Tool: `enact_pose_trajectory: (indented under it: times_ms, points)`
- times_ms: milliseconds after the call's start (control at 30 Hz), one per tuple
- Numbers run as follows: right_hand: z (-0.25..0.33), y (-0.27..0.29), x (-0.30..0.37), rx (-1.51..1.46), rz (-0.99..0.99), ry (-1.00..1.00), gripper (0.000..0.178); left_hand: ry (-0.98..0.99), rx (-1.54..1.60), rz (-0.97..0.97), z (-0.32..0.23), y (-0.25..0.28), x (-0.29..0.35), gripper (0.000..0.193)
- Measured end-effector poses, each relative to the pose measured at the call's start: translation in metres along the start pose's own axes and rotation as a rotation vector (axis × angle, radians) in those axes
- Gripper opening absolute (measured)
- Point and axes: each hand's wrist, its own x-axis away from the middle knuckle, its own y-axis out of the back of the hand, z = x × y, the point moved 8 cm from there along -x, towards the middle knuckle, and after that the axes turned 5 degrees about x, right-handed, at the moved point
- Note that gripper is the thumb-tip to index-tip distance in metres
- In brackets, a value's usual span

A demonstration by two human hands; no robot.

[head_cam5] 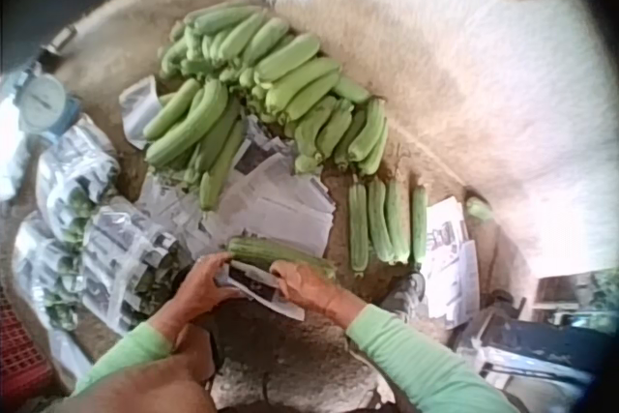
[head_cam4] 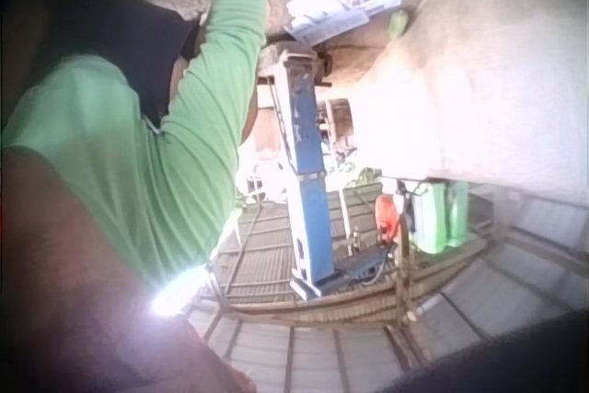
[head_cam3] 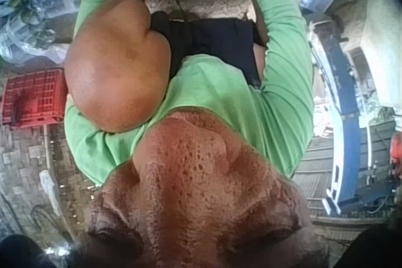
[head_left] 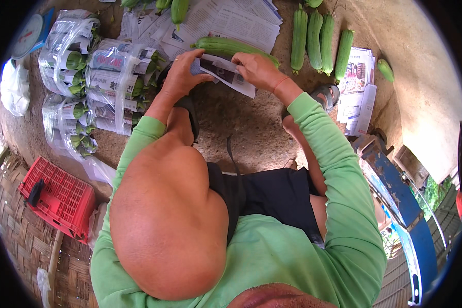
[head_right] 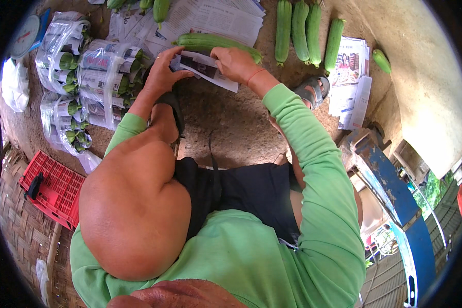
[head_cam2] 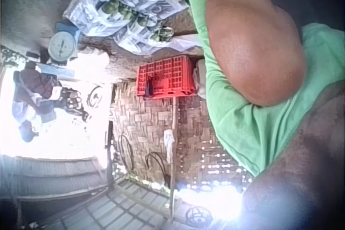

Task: The person sits on the floor and wraps individual green vegetables in newspaper, then places them into clear plastic bags. The person handles the vegetables one at a time, folding the paper around each item and sealing the bags.

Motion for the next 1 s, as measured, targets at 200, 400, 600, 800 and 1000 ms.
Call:
enact_pose_trajectory:
  times_ms: [200,400,600,800,1000]
  points:
    - [0.002,0.017,-0.008,-0.069,0.023,0.022,0.026,0.25,0.346,-0.072,0.018,0.002,0.0,0.068]
    - [0.004,0.007,-0.008,-0.113,0.208,-0.021,0.028,0.081,0.201,-0.046,0.013,-0.001,-0.006,0.034]
    - [0.006,0.007,-0.008,-0.243,0.15,-0.029,0.028,0.078,0.25,-0.053,0.015,-0.005,-0.007,0.025]
    - [-0.002,0.029,-0.022,-0.053,-0.137,0.003,0.023,0.317,0.293,-0.212,0.032,0.002,-0.003,0.029]
    - [-0.04,0.033,-0.055,0.104,-0.286,-0.071,0.021,-0.441,-0.316,-0.178,-0.061,-0.001,-0.021,0.042]
